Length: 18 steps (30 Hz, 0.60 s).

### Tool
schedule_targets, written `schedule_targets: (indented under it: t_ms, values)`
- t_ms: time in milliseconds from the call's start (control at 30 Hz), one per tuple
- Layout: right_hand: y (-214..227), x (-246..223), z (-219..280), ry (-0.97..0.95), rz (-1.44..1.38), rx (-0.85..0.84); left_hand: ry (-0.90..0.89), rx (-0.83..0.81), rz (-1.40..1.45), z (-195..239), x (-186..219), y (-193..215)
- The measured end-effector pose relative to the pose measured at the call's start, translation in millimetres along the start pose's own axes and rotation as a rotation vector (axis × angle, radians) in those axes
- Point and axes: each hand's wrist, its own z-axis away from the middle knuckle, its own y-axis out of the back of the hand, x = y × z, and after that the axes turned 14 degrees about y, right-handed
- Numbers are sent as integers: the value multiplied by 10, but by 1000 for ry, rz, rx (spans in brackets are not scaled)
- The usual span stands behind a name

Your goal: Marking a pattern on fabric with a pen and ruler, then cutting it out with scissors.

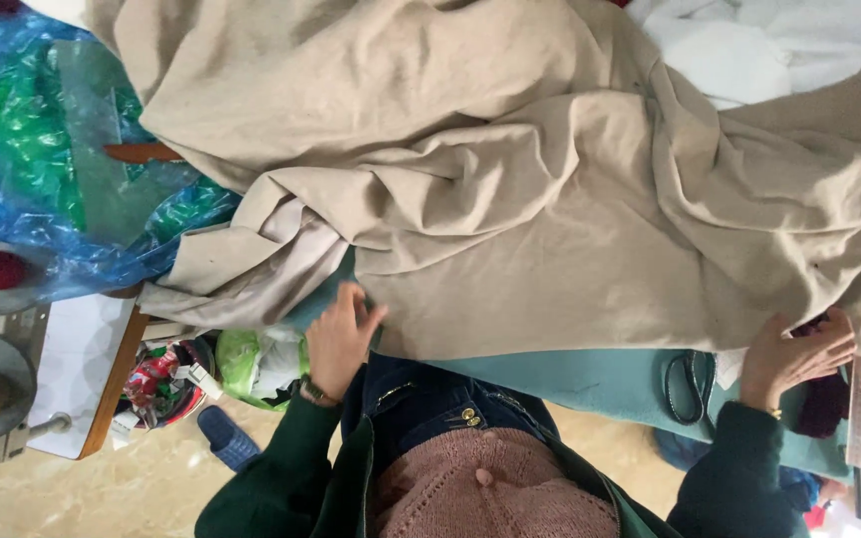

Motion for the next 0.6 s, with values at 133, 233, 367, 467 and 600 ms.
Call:
schedule_targets:
  t_ms: [133, 233, 367, 467, 600]
  values:
    - [-56, -1165, -423, -59, 87, -341, -371, 535, 78, -367, 352, 311]
    - [-218, -2123, -741, -1, -271, -535, -444, 698, 21, -737, 555, 491]
    - [-923, -2776, -746, 388, -435, -687, -468, 867, -101, -1476, 342, 421]
    - [-1670, -2855, -709, 555, -483, -566, -448, 951, -86, -1522, 352, 647]
    - [-1819, -3236, -1034, 341, -628, -737, -410, 1060, -16, -1469, 250, 1072]
